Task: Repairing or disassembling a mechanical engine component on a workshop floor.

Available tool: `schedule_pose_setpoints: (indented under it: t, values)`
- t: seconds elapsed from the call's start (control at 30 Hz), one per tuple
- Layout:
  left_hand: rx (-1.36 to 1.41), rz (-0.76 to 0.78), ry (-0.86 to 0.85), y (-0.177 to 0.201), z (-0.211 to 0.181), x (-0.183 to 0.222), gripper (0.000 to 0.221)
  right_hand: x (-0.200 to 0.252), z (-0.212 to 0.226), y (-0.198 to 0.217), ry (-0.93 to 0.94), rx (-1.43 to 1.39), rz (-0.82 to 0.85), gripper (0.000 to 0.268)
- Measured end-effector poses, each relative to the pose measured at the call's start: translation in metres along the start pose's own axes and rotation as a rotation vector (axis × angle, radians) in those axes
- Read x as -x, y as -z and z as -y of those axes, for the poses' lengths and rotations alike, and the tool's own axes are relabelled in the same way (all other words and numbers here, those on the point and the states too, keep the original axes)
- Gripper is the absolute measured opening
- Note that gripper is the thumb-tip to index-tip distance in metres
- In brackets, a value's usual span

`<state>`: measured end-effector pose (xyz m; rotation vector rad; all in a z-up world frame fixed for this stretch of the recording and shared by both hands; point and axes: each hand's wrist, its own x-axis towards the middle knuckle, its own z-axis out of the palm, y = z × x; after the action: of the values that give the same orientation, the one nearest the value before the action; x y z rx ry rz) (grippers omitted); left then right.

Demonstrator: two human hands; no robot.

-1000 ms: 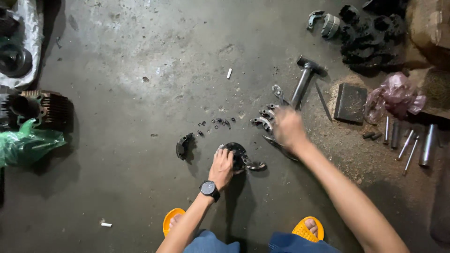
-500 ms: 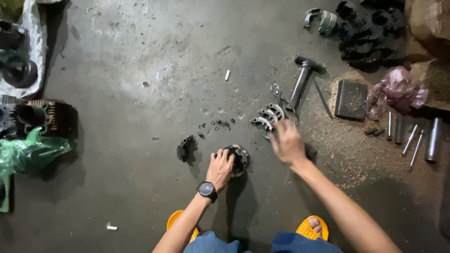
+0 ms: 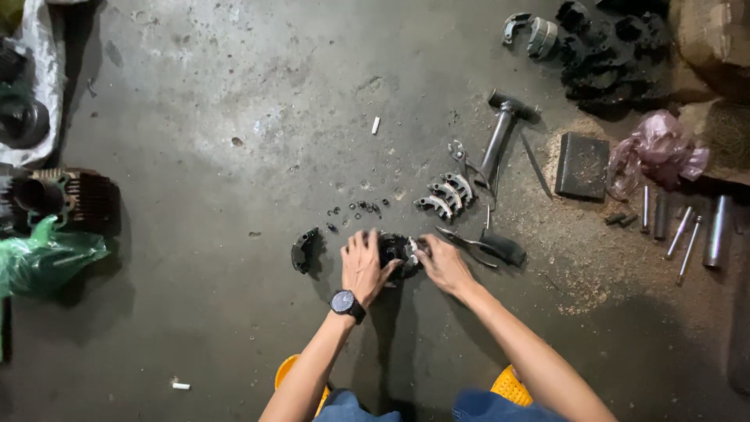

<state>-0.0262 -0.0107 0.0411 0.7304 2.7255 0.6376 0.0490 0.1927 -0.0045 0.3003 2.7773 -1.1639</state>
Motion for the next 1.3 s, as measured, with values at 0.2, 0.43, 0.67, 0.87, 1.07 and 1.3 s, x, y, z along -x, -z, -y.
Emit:
schedule_pose_setpoints:
  t: [0.2,0.43,0.67,0.87,1.07,1.3]
  values:
    - [-0.010,0.002,-0.142,-0.012,0.012,-0.006,0.079,-0.018,0.035,-0.001,-0.231,0.212,0.115,0.061]
    - [-0.020,0.044,-0.138,-0.022,0.018,-0.005,0.078,-0.010,0.032,-0.025,-0.179,0.221,0.034,0.048]
    - [-0.012,-0.023,-0.130,-0.014,0.013,-0.006,0.077,-0.011,0.030,-0.008,-0.110,0.266,0.010,0.042]
    - [0.017,-0.106,-0.038,-0.024,0.012,0.002,0.077,-0.006,-0.025,0.040,-0.009,0.729,-0.068,0.028]
    - [-0.027,-0.068,-0.055,-0.012,0.009,0.004,0.078,-0.005,-0.036,0.052,0.055,0.741,0.072,0.029]
    - [-0.043,-0.026,-0.074,-0.012,0.014,0.005,0.079,-0.005,0.008,0.079,-0.100,0.136,-0.073,0.048]
